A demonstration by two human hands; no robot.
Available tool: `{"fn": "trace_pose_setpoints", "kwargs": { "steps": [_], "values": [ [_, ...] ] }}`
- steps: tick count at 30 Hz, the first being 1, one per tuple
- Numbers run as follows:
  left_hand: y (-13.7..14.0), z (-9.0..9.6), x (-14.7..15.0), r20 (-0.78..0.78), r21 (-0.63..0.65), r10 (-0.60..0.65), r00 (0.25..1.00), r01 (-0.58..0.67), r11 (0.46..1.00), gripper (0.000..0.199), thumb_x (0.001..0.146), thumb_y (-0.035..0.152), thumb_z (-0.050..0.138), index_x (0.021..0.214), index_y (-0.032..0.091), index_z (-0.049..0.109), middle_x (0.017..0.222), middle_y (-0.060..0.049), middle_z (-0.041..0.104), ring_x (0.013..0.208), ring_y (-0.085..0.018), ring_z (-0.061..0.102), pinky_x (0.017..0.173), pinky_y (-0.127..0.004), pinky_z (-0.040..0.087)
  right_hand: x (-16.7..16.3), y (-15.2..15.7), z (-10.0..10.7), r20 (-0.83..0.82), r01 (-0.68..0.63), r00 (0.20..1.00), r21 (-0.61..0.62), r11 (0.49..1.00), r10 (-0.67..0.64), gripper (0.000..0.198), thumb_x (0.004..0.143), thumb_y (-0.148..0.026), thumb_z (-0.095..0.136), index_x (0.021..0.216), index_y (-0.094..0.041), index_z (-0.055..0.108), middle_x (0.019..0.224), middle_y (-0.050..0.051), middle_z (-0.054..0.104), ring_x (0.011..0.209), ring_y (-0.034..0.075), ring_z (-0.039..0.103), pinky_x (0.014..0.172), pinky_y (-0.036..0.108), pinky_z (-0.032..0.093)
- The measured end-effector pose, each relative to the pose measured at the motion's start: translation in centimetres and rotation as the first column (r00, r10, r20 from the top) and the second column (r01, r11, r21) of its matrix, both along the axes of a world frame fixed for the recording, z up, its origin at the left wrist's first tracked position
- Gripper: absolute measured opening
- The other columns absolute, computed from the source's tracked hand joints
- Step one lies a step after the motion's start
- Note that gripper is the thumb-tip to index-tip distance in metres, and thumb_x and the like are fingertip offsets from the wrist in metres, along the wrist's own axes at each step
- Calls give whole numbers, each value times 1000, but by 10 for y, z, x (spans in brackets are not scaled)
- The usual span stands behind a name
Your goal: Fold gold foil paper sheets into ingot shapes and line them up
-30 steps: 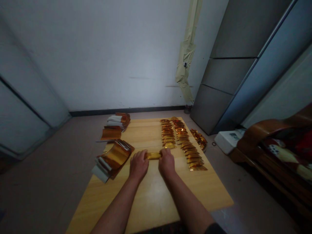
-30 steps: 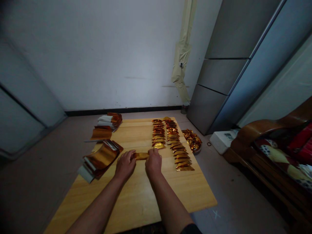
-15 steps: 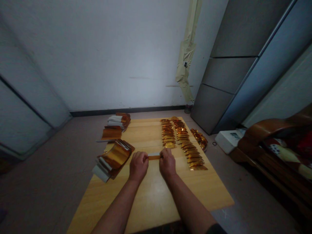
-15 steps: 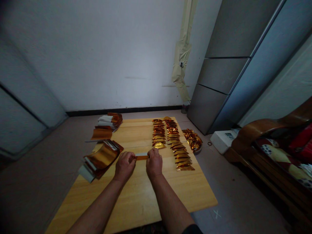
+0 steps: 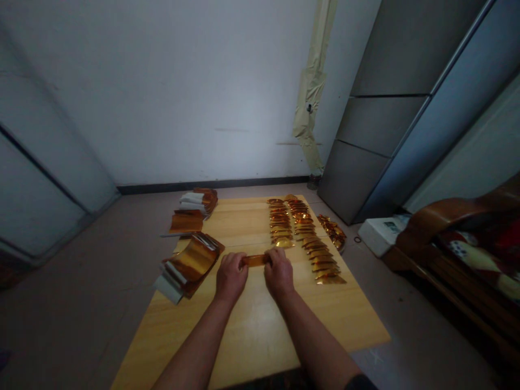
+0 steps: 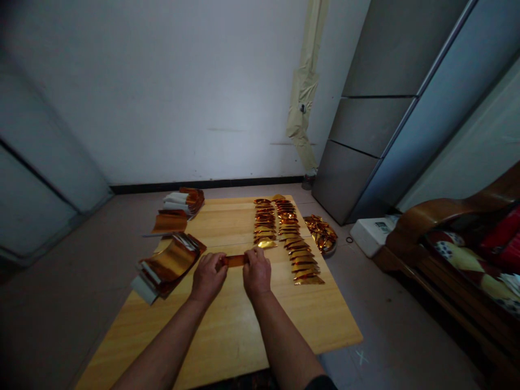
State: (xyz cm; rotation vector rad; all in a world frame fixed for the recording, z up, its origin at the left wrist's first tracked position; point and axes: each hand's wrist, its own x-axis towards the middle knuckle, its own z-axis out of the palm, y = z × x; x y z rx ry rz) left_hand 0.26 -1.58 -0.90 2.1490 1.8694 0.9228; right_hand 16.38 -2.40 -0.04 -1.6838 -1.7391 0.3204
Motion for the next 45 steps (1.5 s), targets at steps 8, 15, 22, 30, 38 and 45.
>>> {"fn": "trace_pose_setpoints", "kwargs": {
  "steps": [8,15,22,30,38,45],
  "values": [
    [0,2,0,-25,-30,-13,1000,12,999,22,79,19,56,98,23,65,95,-6,63,98,-23,53,89,-35,45,-1,0,-2,69,-3,998,4,1000,3,27,81,-8,50,96,-23,67,105,3,59,86,15,56,74,25,38],
    [-3,6,1,-4,-7,-4,1000,4,1000,42,78,17,56,120,23,58,100,-7,62,100,-24,52,90,-36,45,1,-1,-1,147,-11,989,16,1000,8,21,82,-11,54,89,-23,70,108,4,59,90,17,54,76,27,35],
    [-7,7,0,-112,66,-131,985,139,988,15,82,17,53,81,22,66,95,-7,61,94,-23,52,84,-35,44,4,-6,1,223,-38,974,42,998,28,18,81,-10,58,84,-22,71,93,6,58,92,20,49,76,30,33],
    [-8,9,3,-188,18,-186,964,193,981,12,81,16,53,80,22,64,104,-7,67,99,-24,53,85,-38,42,10,-17,7,307,-50,951,68,996,27,22,83,-12,57,96,-25,70,114,9,56,102,23,44,83,34,31],
    [-7,6,3,-164,-2,-177,970,179,984,10,80,20,55,80,23,65,101,-6,70,98,-24,57,83,-37,41,12,-16,2,305,-188,939,70,980,158,14,87,-18,58,81,-23,68,97,3,65,94,20,47,81,32,28],
    [-9,7,0,-53,21,-178,983,179,984,17,85,23,52,77,23,68,98,-4,70,94,-21,57,85,-35,42,22,-15,9,174,-191,965,-39,981,195,19,88,-17,58,72,-21,67,76,0,64,80,15,48,72,26,26]
  ]
}}
